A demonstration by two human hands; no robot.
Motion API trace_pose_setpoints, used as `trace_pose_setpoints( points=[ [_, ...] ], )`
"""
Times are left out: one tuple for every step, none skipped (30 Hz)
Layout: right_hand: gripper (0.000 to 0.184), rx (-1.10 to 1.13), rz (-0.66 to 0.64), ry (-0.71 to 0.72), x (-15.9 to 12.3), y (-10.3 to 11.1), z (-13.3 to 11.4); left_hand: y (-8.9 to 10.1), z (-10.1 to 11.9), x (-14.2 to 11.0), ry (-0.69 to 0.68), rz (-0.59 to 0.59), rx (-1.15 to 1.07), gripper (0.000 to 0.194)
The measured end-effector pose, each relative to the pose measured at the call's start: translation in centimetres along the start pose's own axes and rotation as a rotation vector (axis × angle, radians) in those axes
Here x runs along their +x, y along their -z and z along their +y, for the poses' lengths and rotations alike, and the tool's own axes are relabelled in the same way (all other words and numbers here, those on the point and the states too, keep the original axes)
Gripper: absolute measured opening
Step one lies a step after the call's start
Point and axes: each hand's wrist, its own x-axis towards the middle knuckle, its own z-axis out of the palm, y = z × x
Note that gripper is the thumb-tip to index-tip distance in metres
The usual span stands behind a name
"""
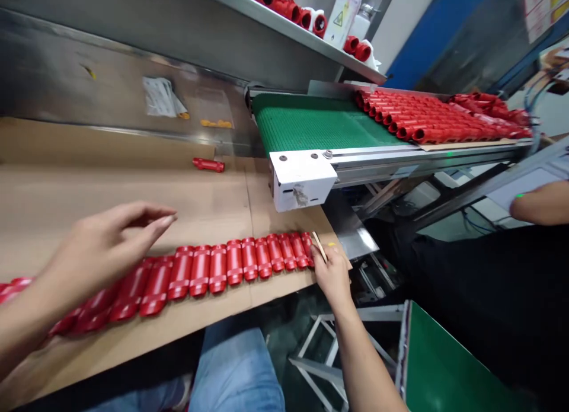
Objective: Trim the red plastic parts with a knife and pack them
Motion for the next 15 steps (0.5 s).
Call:
trace_pose_setpoints(
  points=[
    [0.046,0.008,0.009,0.010,-0.2,-0.1,0.3,-0.6,0.6,3.3,-0.028,-0.027,0.167,0.051],
    [0.047,0.018,0.026,0.017,-0.4,0.0,0.7,-1.4,1.1,6.5,-0.045,-0.071,0.216,0.055],
    [0.046,0.028,0.053,0.020,-0.7,0.3,1.0,-2.4,1.4,9.5,-0.060,-0.081,0.242,0.061],
    [0.045,0.036,0.090,0.017,-0.9,0.8,1.3,-3.5,1.7,12.1,-0.074,-0.085,0.269,0.067],
    [0.046,0.039,0.134,0.011,-1.2,1.4,1.6,-4.7,1.8,14.4,-0.082,-0.091,0.282,0.069],
    [0.047,0.044,0.184,0.002,-1.5,2.1,1.8,-5.9,1.9,16.1,-0.079,-0.093,0.294,0.070],
    [0.048,0.062,0.228,-0.012,-1.9,2.9,1.9,-7.0,1.9,17.4,-0.070,-0.099,0.301,0.068],
    [0.048,0.107,0.253,-0.030,-2.2,3.6,1.9,-8.0,1.8,18.3,-0.056,-0.110,0.301,0.065],
    [0.048,0.184,0.258,-0.051,-2.6,4.3,1.7,-8.8,1.7,18.9,-0.037,-0.123,0.296,0.062],
    [0.048,0.283,0.240,-0.069,-2.9,5.0,1.5,-9.3,1.6,19.2,-0.018,-0.138,0.285,0.059],
    [0.050,0.384,0.208,-0.073,-3.1,5.7,1.1,-9.4,1.6,19.3,0.002,-0.152,0.267,0.057],
    [0.053,0.469,0.173,-0.060,-3.3,6.2,0.7,-9.2,1.5,19.3,0.023,-0.164,0.245,0.056],
    [0.056,0.527,0.139,-0.037,-3.5,6.6,0.2,-8.7,1.6,19.1,0.042,-0.175,0.218,0.055],
    [0.059,0.568,0.109,-0.017,-3.6,6.9,-0.3,-7.8,1.7,18.8,0.058,-0.183,0.190,0.055],
    [0.061,0.610,0.072,-0.018,-3.8,6.9,-0.8,-6.6,2.0,18.2,0.067,-0.177,0.165,0.054]
  ],
)
